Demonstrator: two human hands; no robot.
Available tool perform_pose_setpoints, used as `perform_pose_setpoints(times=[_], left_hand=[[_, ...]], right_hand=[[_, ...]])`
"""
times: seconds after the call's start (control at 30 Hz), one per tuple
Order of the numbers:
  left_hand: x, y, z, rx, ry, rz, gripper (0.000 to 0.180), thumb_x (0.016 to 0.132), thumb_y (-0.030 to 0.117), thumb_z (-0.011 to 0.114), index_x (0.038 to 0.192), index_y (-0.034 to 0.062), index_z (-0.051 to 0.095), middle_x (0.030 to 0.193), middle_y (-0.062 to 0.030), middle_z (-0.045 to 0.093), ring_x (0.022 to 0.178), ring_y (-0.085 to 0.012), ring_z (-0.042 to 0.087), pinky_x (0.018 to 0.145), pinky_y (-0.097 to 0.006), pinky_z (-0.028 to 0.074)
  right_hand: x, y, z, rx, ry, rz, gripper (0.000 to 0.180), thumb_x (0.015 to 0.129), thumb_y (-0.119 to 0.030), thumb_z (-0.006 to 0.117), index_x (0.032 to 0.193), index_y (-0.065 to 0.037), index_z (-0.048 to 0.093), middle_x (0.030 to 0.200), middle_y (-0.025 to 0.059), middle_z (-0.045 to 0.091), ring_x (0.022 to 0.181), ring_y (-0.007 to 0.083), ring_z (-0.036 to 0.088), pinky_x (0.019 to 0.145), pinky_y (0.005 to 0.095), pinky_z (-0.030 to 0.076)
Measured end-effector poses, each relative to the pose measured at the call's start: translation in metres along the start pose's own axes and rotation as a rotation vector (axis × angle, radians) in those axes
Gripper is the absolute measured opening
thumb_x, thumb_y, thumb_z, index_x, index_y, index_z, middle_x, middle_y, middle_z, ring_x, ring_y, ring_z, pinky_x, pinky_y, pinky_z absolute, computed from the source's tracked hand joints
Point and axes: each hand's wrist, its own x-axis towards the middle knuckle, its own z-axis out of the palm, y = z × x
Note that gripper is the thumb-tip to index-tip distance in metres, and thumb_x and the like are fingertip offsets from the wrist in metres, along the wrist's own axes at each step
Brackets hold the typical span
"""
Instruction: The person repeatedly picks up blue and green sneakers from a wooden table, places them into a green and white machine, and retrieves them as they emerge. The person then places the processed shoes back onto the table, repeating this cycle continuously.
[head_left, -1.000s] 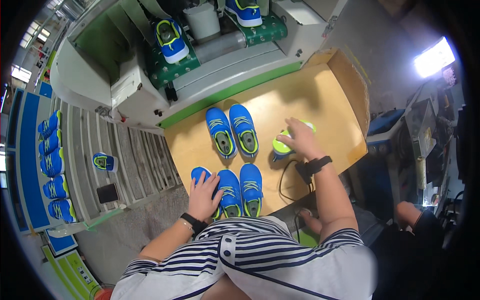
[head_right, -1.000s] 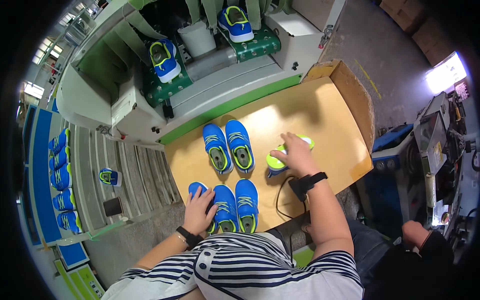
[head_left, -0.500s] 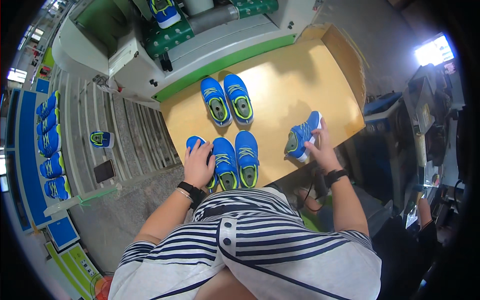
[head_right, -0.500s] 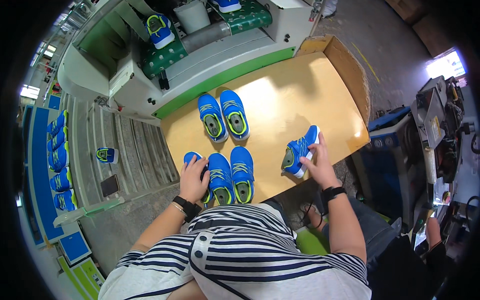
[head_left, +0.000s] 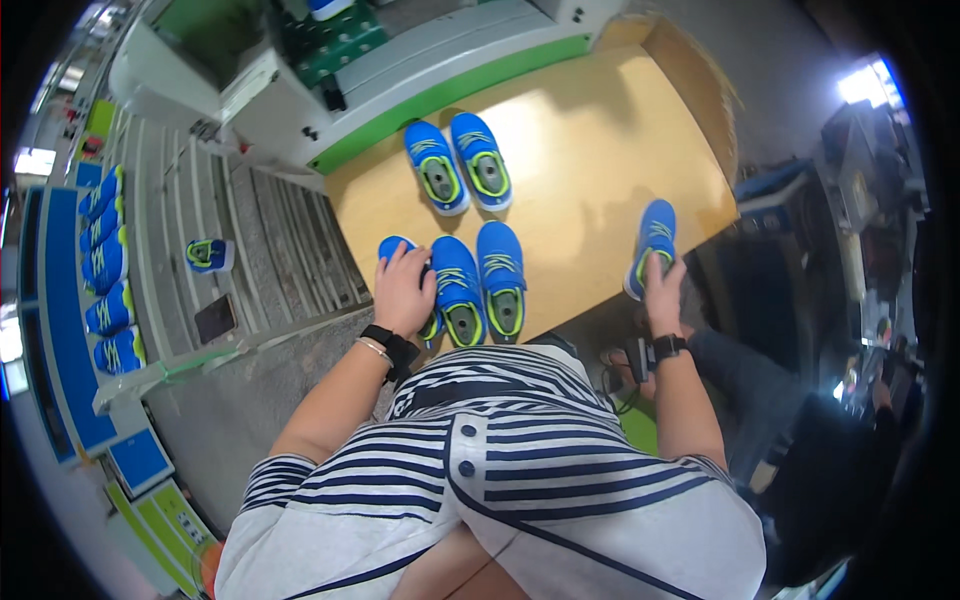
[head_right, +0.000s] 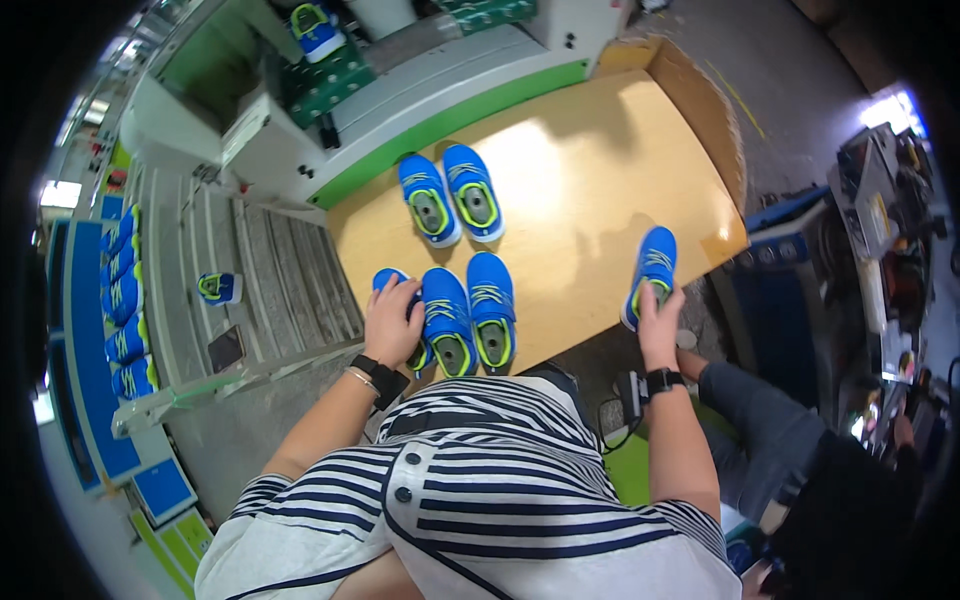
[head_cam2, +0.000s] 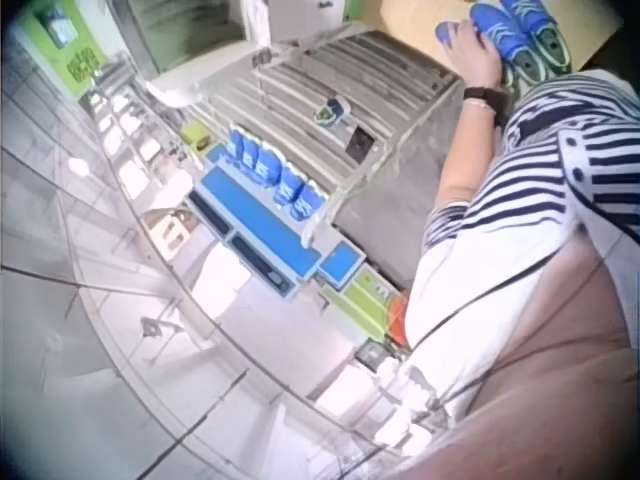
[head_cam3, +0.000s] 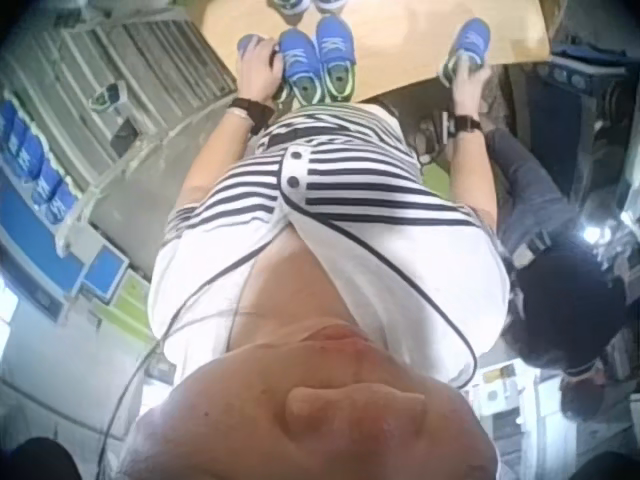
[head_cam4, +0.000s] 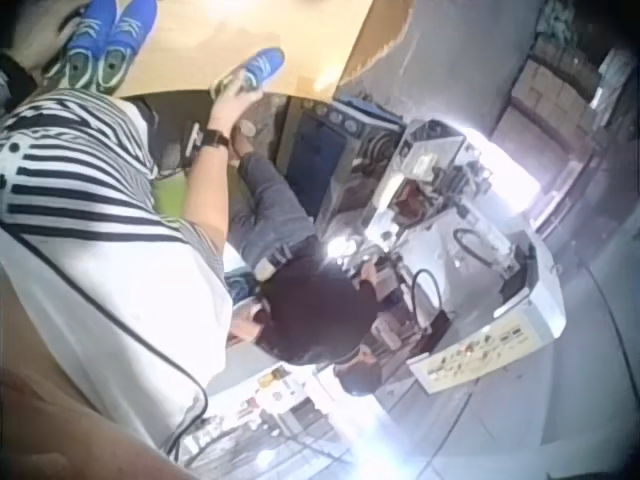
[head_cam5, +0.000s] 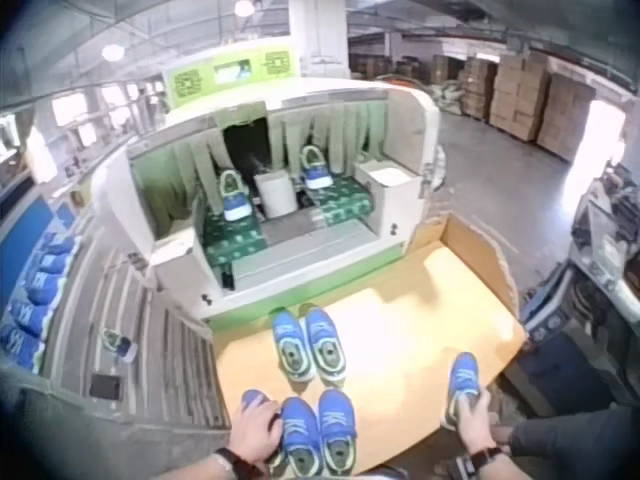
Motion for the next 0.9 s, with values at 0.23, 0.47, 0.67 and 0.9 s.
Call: perform_pose_setpoints(times=[0.23,0.47,0.67,0.9], left_hand=[[0.004,0.017,-0.014,0.039,-0.148,0.097,0.054,0.098,0.037,0.061,0.146,0.0152,0.052,0.151,-0.0162,0.050,0.146,-0.0388,0.038,0.117,-0.061,0.025],[0.000,0.012,-0.025,0.099,-0.286,0.444,0.065,0.096,0.049,0.063,0.152,0.0206,0.047,0.159,-0.0112,0.042,0.146,-0.0382,0.038,0.115,-0.061,0.029],[-0.002,-0.016,-0.022,0.162,-0.225,0.465,0.068,0.094,0.059,0.058,0.145,0.0140,0.054,0.154,-0.0137,0.048,0.142,-0.0397,0.043,0.112,-0.061,0.033],[-0.001,-0.004,-0.018,0.141,-0.209,0.559,0.061,0.097,0.051,0.057,0.140,0.0084,0.058,0.149,-0.0166,0.053,0.138,-0.0370,0.049,0.112,-0.050,0.039]], right_hand=[[-0.031,-0.004,0.022,-0.049,0.034,-0.081,0.086,0.078,-0.012,0.081,0.148,0.001,0.034,0.132,0.0277,0.054,0.121,0.0376,0.058,0.104,0.0415,0.047],[-0.119,-0.045,0.081,0.116,-0.386,-0.118,0.090,0.077,-0.011,0.077,0.155,-0.007,0.031,0.147,0.0249,0.048,0.137,0.0378,0.050,0.112,0.0394,0.041],[-0.121,-0.052,0.131,0.280,-0.362,-0.212,0.087,0.079,-0.005,0.066,0.158,-0.009,0.031,0.151,0.0225,0.047,0.142,0.0336,0.045,0.117,0.0365,0.036],[-0.171,-0.019,0.123,0.198,-0.142,0.046,0.081,0.087,-0.025,0.079,0.153,-0.003,0.037,0.139,0.0235,0.059,0.128,0.0287,0.059,0.108,0.0374,0.046]])
